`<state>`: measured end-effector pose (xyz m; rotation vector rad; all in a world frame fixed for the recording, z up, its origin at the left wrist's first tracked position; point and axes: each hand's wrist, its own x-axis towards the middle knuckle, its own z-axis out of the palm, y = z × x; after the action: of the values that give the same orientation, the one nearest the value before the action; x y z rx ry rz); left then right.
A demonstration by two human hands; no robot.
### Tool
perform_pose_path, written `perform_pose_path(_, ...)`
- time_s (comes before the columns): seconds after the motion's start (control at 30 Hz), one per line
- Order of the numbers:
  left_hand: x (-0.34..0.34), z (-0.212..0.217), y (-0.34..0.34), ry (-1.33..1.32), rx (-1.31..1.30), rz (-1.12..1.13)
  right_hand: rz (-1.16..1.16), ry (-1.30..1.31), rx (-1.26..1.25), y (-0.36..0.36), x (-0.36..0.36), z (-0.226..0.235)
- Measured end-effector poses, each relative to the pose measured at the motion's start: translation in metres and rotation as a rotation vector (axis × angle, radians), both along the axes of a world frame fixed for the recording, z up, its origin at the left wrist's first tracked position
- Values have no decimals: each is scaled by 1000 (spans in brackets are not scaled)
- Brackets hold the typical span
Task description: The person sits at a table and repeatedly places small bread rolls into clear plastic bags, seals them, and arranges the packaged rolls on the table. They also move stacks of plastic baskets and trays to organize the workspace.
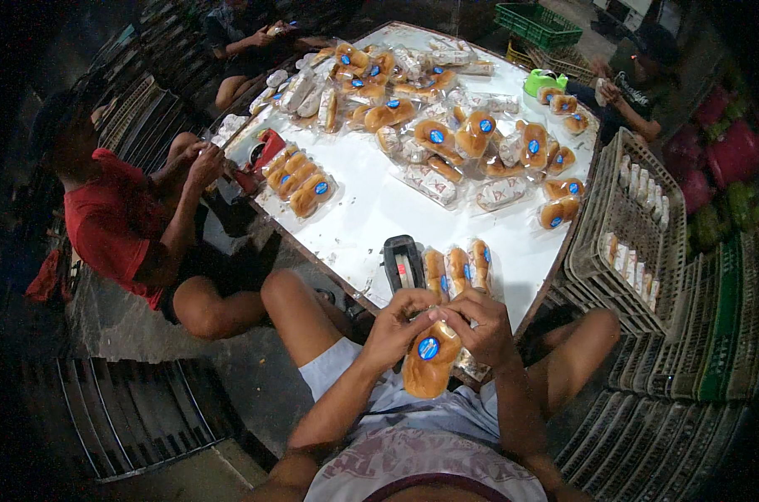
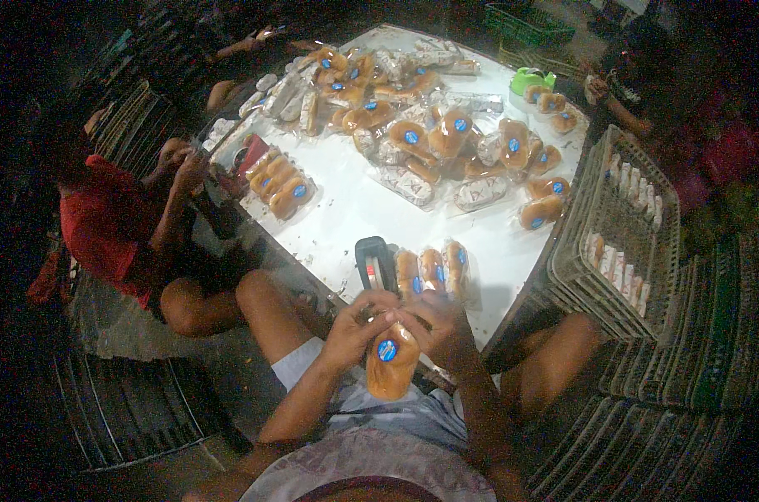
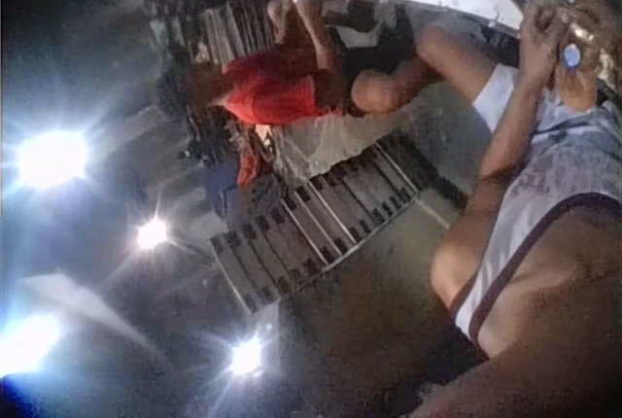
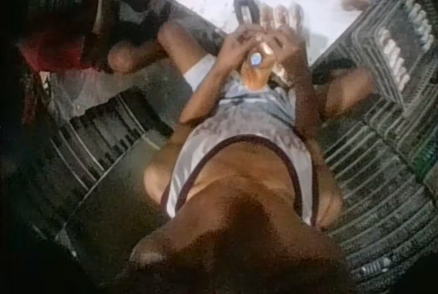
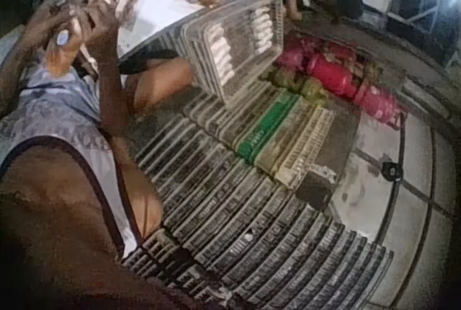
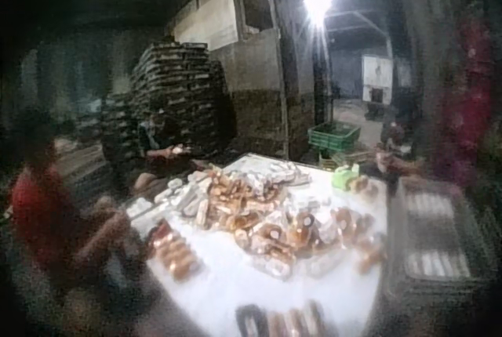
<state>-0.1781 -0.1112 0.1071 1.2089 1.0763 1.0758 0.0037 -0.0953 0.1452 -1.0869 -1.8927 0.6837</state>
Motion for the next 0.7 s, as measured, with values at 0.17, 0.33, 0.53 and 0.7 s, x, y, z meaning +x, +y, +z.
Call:
perform_pose_path(0.17, 11, -28, 0, -66, -160, -12, -349, -112, 70, -25, -27, -28)
perform_pose_path(0.33, 24, -14, -14, 138, 188, 170, -160, 875, -805, -50, -22, -58)
perform_pose_path(0.53, 20, 7, -16, 153, 247, -65, 155, 950, -938, -37, -8, -51)
perform_pose_path(0.7, 15, 14, -11, 268, 336, -93, 59, 1068, -707, -17, -20, -67)
